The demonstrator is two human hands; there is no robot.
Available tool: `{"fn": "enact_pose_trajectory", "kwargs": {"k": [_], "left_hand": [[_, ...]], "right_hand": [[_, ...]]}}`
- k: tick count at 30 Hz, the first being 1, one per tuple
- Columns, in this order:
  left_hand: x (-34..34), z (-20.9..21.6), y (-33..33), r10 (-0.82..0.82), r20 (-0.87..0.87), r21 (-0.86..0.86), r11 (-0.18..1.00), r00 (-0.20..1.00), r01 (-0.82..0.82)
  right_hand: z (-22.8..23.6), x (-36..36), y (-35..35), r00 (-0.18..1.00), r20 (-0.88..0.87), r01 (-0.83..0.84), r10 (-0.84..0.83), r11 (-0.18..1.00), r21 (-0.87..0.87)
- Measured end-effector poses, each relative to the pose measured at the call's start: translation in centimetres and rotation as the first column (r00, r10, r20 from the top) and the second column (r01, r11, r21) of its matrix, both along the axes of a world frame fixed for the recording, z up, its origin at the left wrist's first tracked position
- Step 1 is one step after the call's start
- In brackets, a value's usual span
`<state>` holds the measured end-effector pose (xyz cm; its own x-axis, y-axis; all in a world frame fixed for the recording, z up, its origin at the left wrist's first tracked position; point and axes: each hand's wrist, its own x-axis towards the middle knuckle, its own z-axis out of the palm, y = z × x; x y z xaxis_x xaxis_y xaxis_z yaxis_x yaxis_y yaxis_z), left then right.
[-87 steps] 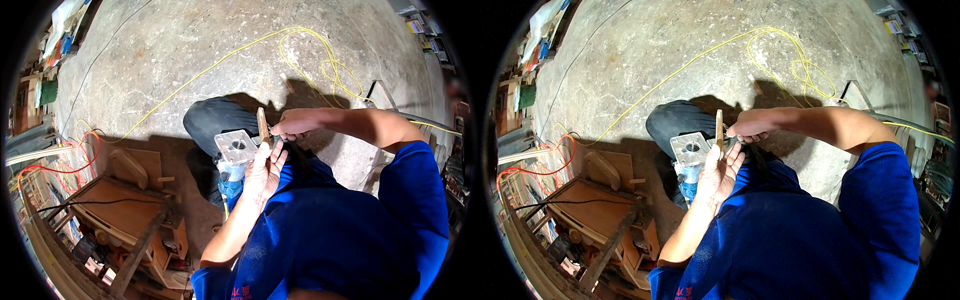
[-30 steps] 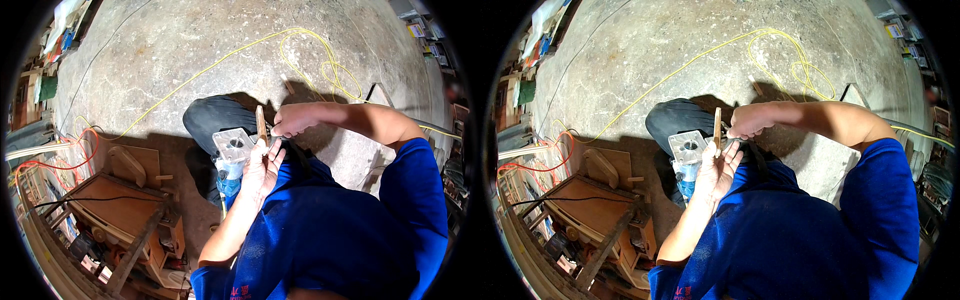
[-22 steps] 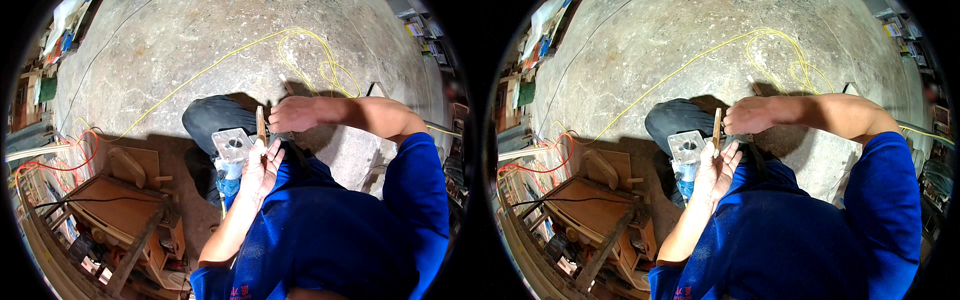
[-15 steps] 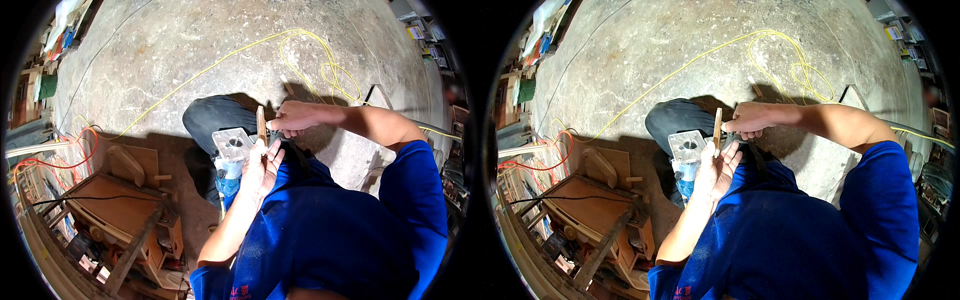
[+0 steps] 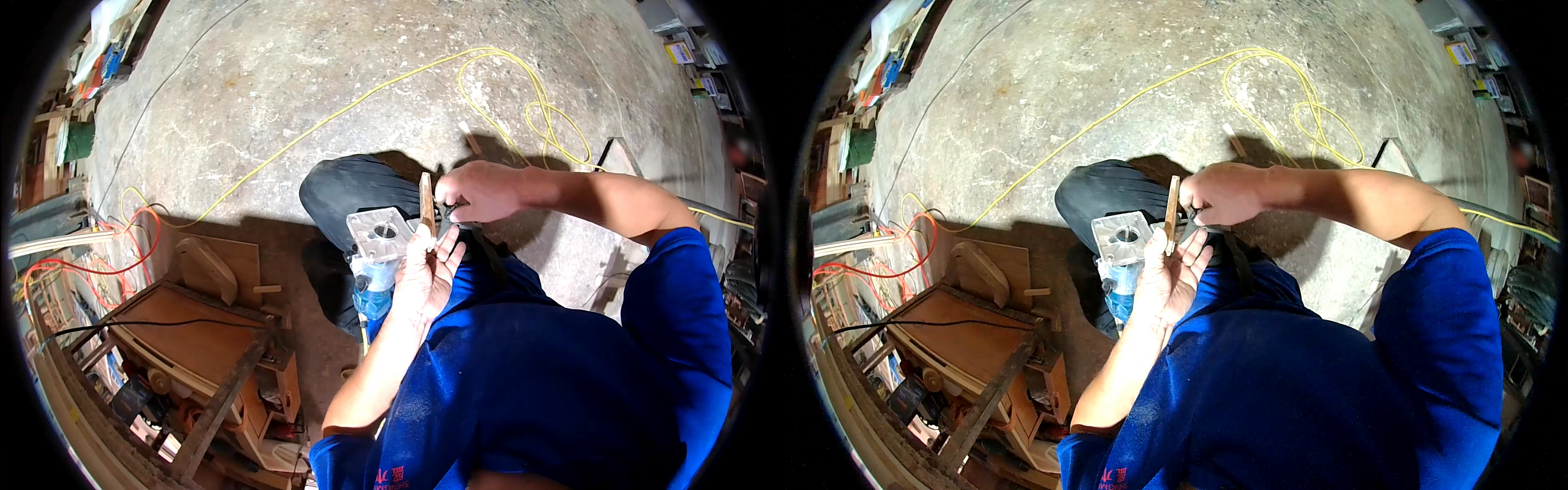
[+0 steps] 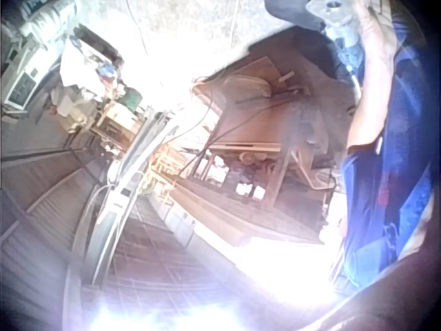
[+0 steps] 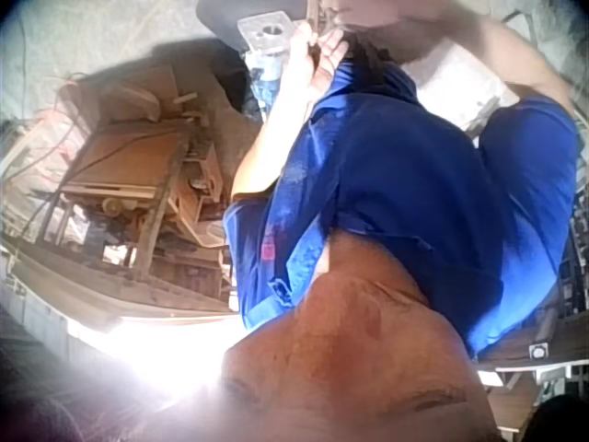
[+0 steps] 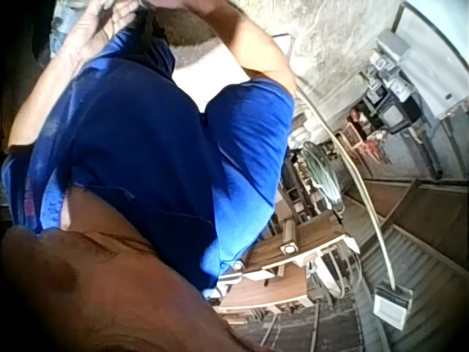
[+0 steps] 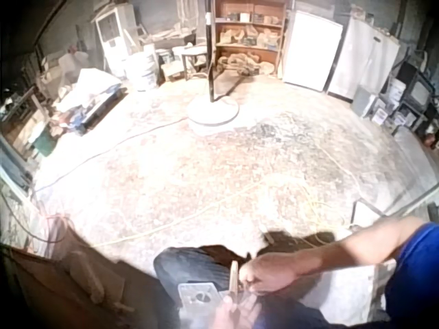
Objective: The person prepares a handheld router and uses it to shape the edges of a wooden cabinet door frame on a workbench.
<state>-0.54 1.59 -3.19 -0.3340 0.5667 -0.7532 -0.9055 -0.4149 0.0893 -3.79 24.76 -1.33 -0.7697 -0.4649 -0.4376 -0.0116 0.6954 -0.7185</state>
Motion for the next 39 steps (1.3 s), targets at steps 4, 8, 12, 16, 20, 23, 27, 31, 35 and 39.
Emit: {"fn": "enact_pose_trajectory", "kwargs": {"k": [4, 8, 12, 16, 20, 23, 27, 31, 35, 39], "left_hand": [[-0.1, 0.3, 0.1, -0.005, 0.012, 0.022, 1.000, 1.000, 0.004], [-0.3, 0.7, 0.3, -0.013, 0.012, 0.020, 1.000, 1.000, 0.012], [-0.2, 0.6, 0.2, -0.007, 0.025, 0.012, 1.000, 1.000, 0.007], [-0.1, 0.4, 0.2, -0.001, 0.031, 0.026, 1.000, 1.000, 0.000], [-0.2, 0.4, 0.3, -0.011, 0.028, 0.005, 1.000, 1.000, 0.010], [-0.2, 0.5, 0.5, -0.015, 0.011, -0.005, 1.000, 1.000, 0.016], [0.0, 0.3, 0.4, -0.005, 0.019, -0.020, 1.000, 1.000, 0.005], [-0.1, 0.3, 0.4, 0.009, 0.027, -0.011, 1.000, 1.000, -0.009], [0.0, 0.2, 0.5, 0.004, 0.008, -0.008, 1.000, 1.000, -0.004], [-0.1, 0.3, 0.4, -0.008, 0.005, -0.011, 1.000, 1.000, 0.008]], "right_hand": [[-1.0, 0.4, 0.5, 0.972, 0.223, 0.068, -0.076, 0.997, 0.042], [-0.4, 0.7, -0.6, 0.966, 0.189, 0.159, -0.176, 0.982, 0.100], [-0.5, 0.3, -1.2, 0.853, 0.408, 0.269, -0.324, 0.945, 0.188], [-0.5, 0.5, -0.9, 0.623, 0.657, 0.505, -0.424, 0.860, 0.076], [-1.6, 0.7, -0.6, 0.598, 0.686, 0.568, -0.414, 0.823, 0.002], [-1.5, 0.4, -0.7, 0.695, 0.635, 0.443, -0.336, 0.897, -0.011], [-3.4, 1.8, -0.5, 0.992, -0.011, 0.124, -0.124, 0.992, -0.011], [-1.9, 1.7, -0.4, 0.991, -0.119, -0.052, 0.064, 0.994, 0.095], [-1.1, 2.1, -0.5, 0.963, 0.088, 0.262, -0.255, 0.962, -0.077], [0.4, 0.6, -0.9, 0.932, 0.294, 0.211, -0.210, 0.977, 0.029]]}}
